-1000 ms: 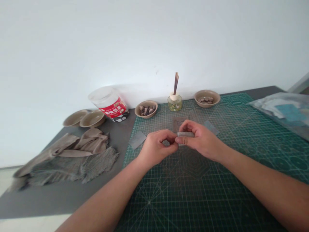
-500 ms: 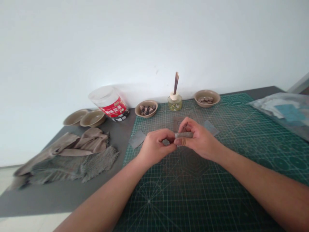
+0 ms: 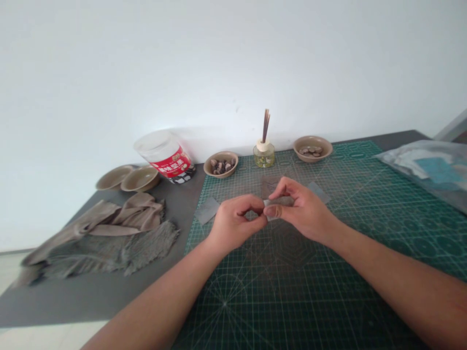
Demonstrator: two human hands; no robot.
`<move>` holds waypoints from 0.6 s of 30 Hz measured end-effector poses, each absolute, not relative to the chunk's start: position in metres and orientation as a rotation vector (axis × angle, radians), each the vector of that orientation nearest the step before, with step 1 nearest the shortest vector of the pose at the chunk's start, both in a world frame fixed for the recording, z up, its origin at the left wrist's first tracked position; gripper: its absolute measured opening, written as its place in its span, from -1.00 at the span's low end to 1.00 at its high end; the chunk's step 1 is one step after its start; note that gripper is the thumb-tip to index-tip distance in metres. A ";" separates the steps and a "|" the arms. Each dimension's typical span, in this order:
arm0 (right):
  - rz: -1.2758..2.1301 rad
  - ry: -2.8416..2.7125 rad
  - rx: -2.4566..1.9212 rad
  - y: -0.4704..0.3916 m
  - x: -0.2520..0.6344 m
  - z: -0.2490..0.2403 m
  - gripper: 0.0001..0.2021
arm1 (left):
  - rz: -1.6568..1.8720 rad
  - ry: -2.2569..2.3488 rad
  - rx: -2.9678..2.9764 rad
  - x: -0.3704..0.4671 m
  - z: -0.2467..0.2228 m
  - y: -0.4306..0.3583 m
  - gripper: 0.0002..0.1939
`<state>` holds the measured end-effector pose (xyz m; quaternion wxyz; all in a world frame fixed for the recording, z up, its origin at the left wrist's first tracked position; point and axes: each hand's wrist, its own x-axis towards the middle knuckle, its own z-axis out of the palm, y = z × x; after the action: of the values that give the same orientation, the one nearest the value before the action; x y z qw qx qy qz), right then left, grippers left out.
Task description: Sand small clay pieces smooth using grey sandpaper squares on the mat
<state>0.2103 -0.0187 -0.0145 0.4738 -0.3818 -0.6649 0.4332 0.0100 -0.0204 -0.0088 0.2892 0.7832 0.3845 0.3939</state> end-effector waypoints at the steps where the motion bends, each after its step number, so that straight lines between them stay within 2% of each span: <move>1: 1.067 -1.620 -0.938 -0.017 0.212 -0.015 -0.66 | 1.073 1.020 2.059 0.010 -0.010 -0.021 -0.95; 6: 1.247 -1.391 -0.936 -0.007 0.221 -0.018 -0.60 | 1.221 0.920 1.766 0.013 -0.014 -0.021 -0.87; 10: 1.412 -1.257 -0.800 -0.014 0.213 -0.014 -0.65 | 1.200 0.861 1.705 0.014 -0.017 -0.018 -0.86; 14: 1.361 -1.369 -0.848 -0.026 0.202 -0.010 -0.73 | 1.182 0.853 1.794 0.012 -0.016 -0.016 -0.89; 18: 1.295 -1.414 -0.939 -0.027 0.201 -0.013 -0.71 | 1.211 0.832 1.802 0.013 -0.015 -0.018 -0.90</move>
<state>0.2013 -0.0266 -0.0131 0.4825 -0.3853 -0.5800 0.5313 0.0128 -0.0182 -0.0148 0.3972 0.7112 0.3286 0.4779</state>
